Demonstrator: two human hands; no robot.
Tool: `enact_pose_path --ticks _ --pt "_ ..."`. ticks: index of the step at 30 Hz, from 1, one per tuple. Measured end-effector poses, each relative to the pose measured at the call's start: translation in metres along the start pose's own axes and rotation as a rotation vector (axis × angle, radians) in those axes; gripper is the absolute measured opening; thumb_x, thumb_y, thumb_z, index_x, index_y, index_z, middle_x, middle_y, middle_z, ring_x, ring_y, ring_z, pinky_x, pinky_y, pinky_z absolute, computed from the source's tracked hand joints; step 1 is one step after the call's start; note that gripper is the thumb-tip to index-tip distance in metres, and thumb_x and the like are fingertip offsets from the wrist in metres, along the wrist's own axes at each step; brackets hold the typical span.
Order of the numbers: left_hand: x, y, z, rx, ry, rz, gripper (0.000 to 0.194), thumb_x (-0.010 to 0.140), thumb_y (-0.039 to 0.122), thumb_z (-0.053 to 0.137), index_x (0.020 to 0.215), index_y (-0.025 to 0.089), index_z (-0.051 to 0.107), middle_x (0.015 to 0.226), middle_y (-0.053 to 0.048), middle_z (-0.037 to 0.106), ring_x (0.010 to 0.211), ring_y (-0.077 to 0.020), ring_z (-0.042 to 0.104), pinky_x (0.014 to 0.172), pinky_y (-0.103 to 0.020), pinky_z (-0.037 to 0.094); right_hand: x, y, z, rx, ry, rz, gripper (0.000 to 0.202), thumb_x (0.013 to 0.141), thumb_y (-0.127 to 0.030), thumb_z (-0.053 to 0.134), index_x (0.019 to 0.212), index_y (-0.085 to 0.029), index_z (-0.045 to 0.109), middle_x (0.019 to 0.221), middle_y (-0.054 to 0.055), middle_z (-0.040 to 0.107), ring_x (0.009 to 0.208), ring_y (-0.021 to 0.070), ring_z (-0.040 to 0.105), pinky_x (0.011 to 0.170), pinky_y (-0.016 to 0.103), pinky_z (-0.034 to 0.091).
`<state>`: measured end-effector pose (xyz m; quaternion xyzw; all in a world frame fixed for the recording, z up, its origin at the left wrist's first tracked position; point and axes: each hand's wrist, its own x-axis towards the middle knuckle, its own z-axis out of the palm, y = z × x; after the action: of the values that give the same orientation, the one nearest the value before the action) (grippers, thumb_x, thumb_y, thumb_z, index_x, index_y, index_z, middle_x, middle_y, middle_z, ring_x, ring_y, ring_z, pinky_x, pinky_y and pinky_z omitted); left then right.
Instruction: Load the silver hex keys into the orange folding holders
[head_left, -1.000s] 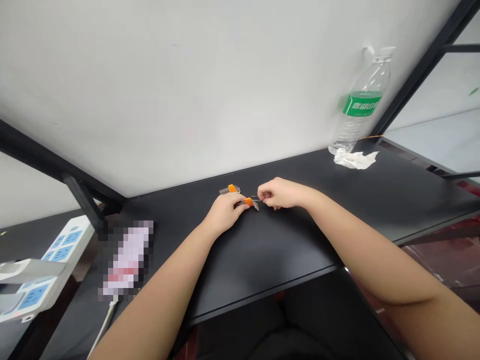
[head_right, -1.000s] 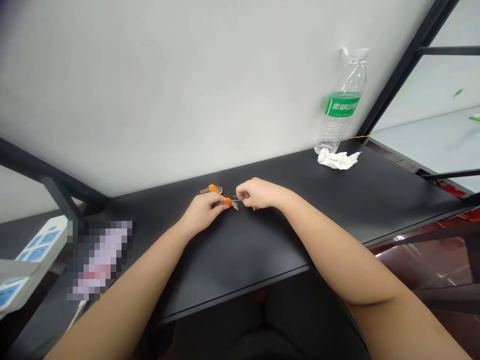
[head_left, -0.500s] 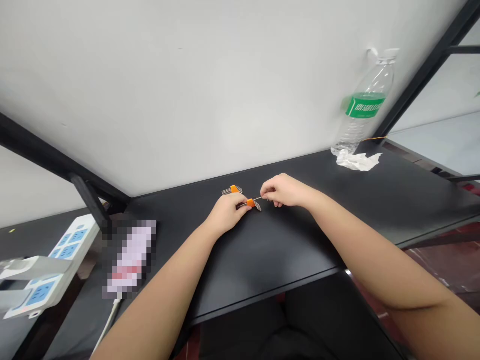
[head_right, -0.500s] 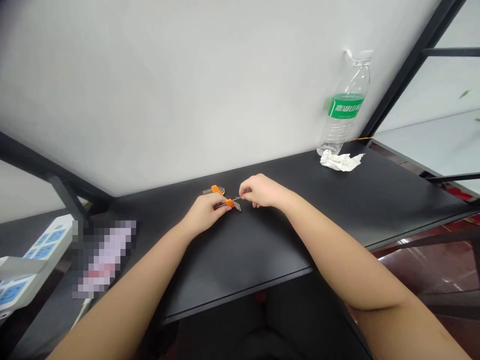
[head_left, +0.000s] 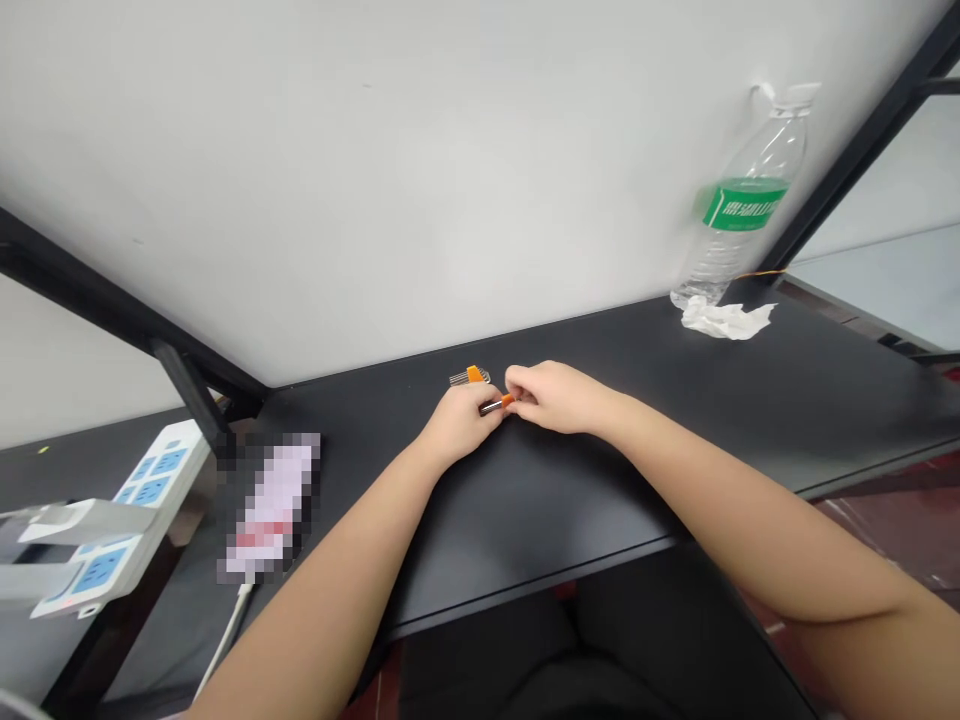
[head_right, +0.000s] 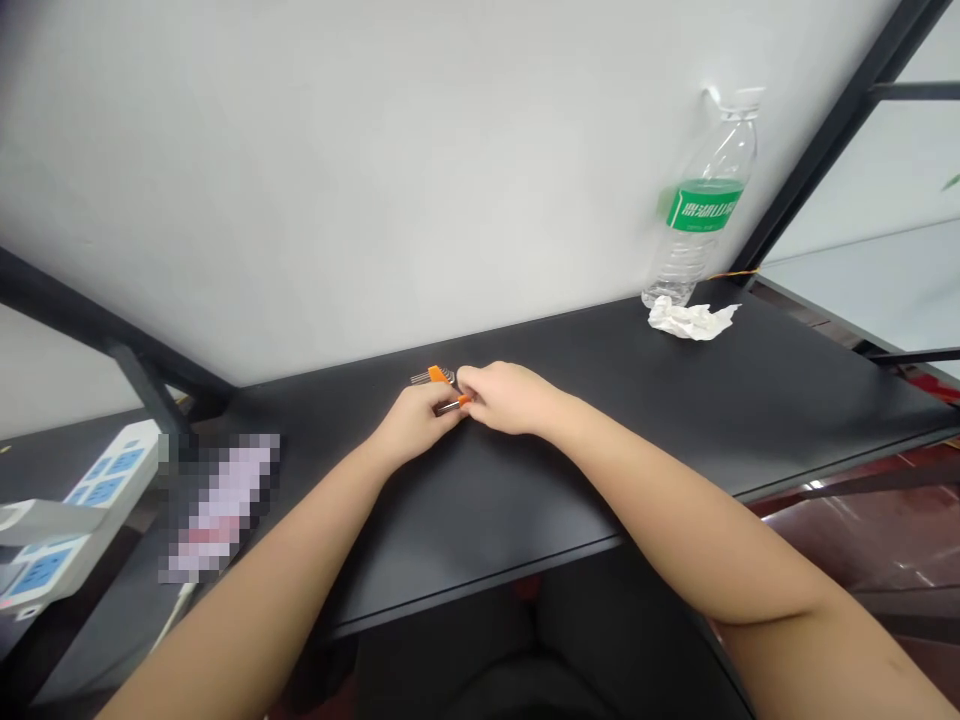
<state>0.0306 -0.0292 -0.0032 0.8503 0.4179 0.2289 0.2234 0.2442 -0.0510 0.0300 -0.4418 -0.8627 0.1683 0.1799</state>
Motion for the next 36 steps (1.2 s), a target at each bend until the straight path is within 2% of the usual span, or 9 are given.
enact_pose_path --ticks 3,6,10,13,20,27,36 --pt "0.0 -0.001 0.001 0.032 -0.013 -0.027 0.018 0.09 0.034 0.064 0.079 0.021 0.07 0.074 0.001 0.067 0.067 -0.0147 0.055 0.064 -0.029 0.041 0.002 0.017 -0.003 -0.08 0.019 0.089 0.006 0.093 -0.025 0.058 0.09 -0.021 0.061 0.09 0.003 0.067 0.077 0.0154 0.057 0.064 0.026 0.036" --pt "-0.001 0.0 0.001 0.027 -0.011 -0.045 0.013 0.089 0.031 0.063 0.085 0.022 0.072 0.08 0.001 0.07 0.071 -0.0154 0.058 0.066 -0.029 0.043 0.007 0.031 0.0 -0.151 -0.043 0.179 0.008 0.091 -0.025 0.062 0.095 -0.021 0.067 0.105 0.008 0.068 0.086 0.0184 0.061 0.067 0.027 0.039" --pt "-0.001 0.006 -0.001 -0.022 0.0 -0.02 0.015 0.09 0.033 0.063 0.093 0.022 0.074 0.09 -0.001 0.074 0.077 -0.0163 0.062 0.073 -0.029 0.047 0.012 0.03 0.002 -0.214 -0.203 0.3 0.006 0.084 -0.019 0.063 0.087 -0.018 0.069 0.096 0.012 0.07 0.077 0.021 0.063 0.059 0.03 0.038" --pt "-0.001 0.01 -0.002 -0.045 0.012 -0.003 0.02 0.093 0.037 0.062 0.095 0.023 0.075 0.094 -0.001 0.075 0.078 -0.0161 0.063 0.076 -0.03 0.049 0.011 0.022 -0.002 -0.242 -0.267 0.357 0.006 0.079 -0.021 0.067 0.083 -0.018 0.069 0.09 0.013 0.071 0.07 0.022 0.063 0.054 0.031 0.036" --pt "0.0 0.009 0.001 -0.05 0.017 0.028 0.018 0.094 0.032 0.062 0.092 0.025 0.079 0.092 0.001 0.077 0.079 -0.0157 0.063 0.079 -0.029 0.05 0.005 0.016 -0.01 -0.164 -0.279 0.346 0.005 0.074 -0.017 0.068 0.076 -0.02 0.065 0.08 0.008 0.069 0.062 0.018 0.058 0.053 0.029 0.034" --pt "-0.001 0.004 0.001 -0.048 0.021 0.005 0.016 0.092 0.031 0.064 0.094 0.023 0.078 0.089 0.0 0.076 0.076 -0.0155 0.062 0.077 -0.029 0.049 -0.001 0.023 -0.018 0.106 -0.184 0.115 0.01 0.075 -0.013 0.059 0.076 -0.022 0.057 0.074 -0.002 0.063 0.063 0.0127 0.05 0.056 0.025 0.033" --pt "0.001 0.001 0.001 -0.033 -0.006 0.033 0.017 0.095 0.031 0.061 0.094 0.024 0.077 0.091 0.001 0.076 0.08 -0.0165 0.063 0.078 -0.03 0.048 -0.002 0.022 -0.019 0.162 -0.183 0.1 0.01 0.076 -0.013 0.055 0.078 -0.022 0.06 0.074 -0.003 0.062 0.062 0.0121 0.05 0.058 0.025 0.035"
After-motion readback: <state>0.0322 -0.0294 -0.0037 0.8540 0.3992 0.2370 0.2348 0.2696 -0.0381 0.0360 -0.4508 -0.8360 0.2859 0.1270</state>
